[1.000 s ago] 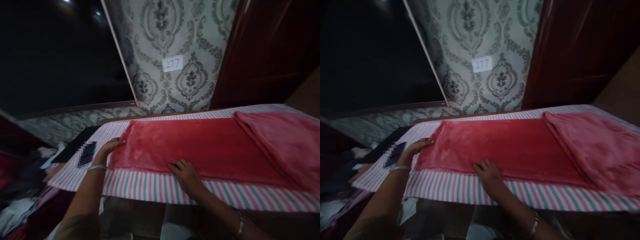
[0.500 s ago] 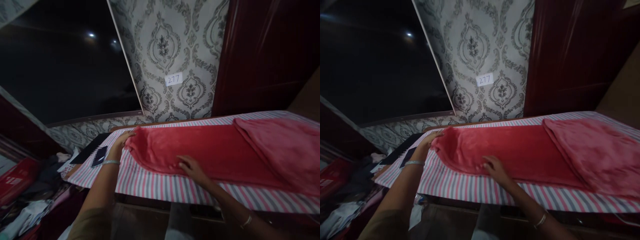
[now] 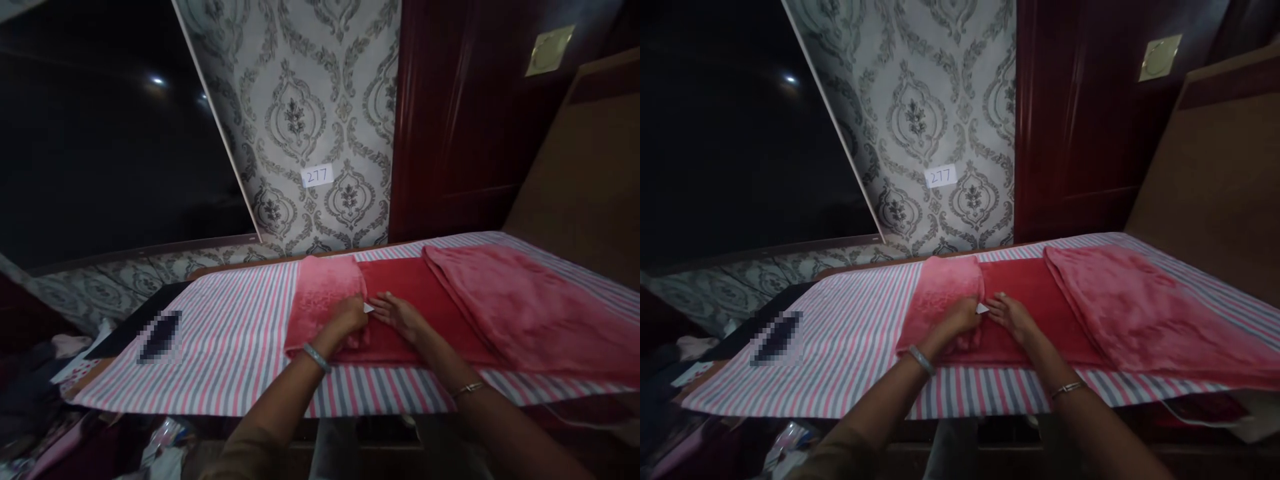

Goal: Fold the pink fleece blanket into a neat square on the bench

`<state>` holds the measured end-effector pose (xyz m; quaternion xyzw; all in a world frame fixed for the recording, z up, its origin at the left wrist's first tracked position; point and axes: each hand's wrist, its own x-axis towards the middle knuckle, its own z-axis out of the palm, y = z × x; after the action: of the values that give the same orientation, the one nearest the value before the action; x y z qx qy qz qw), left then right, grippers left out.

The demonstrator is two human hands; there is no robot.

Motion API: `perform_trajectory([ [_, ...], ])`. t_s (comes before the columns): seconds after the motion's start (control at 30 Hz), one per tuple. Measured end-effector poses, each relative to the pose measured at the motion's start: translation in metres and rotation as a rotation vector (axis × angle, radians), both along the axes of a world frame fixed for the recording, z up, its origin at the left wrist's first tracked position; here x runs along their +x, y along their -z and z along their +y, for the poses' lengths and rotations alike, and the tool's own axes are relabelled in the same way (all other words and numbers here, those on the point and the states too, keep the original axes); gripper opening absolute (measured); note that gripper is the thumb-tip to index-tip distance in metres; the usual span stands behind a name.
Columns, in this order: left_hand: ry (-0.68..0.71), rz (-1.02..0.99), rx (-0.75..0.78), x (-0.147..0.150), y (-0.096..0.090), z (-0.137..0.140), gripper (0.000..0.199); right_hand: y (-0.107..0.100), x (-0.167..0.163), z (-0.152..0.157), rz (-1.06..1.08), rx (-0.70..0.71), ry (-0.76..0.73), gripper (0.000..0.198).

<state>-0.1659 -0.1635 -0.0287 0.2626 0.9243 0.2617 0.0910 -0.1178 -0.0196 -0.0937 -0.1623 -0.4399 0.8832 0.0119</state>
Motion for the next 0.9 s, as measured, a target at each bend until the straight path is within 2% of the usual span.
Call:
perform_trajectory([
  [0.1, 0.03, 0.057, -0.103, 0.012, 0.001, -0.007, 0.046, 0.001, -0.011, 0.001, -0.018, 0.068, -0.024, 0.009],
  [0.2, 0.037, 0.12, -0.087, 0.017, -0.009, -0.013, 0.05, -0.006, -0.031, 0.001, -0.013, 0.154, -0.059, 0.01],
  [0.3, 0.052, 0.158, -0.075, 0.024, -0.008, -0.017, 0.056, -0.017, -0.054, -0.001, 0.006, 0.191, -0.092, 0.011],
  [0.4, 0.028, 0.196, -0.083, 0.039, 0.006, -0.021, 0.068, -0.025, -0.076, -0.003, -0.006, 0.2, -0.117, 0.011],
  [0.5, 0.016, 0.318, -0.062, 0.061, 0.028, -0.025, 0.08, -0.029, -0.094, -0.002, -0.001, 0.211, -0.111, 0.011],
  [0.6, -0.017, 0.428, -0.082, 0.077, 0.053, -0.029, 0.085, -0.03, -0.11, -0.002, 0.024, 0.229, -0.068, 0.027],
  [0.73, -0.073, 0.486, -0.033, 0.075, 0.076, -0.036, 0.077, -0.029, -0.123, -0.01, 0.059, 0.271, -0.009, 0.061],
  [0.8, -0.069, 0.52, 0.04, 0.071, 0.079, -0.04, 0.073, -0.03, -0.127, -0.015, 0.073, 0.304, 0.012, 0.073],
  [0.9, -0.02, 0.596, 0.124, 0.069, 0.073, -0.04, 0.07, -0.032, -0.129, -0.013, 0.099, 0.354, 0.072, 0.079],
])
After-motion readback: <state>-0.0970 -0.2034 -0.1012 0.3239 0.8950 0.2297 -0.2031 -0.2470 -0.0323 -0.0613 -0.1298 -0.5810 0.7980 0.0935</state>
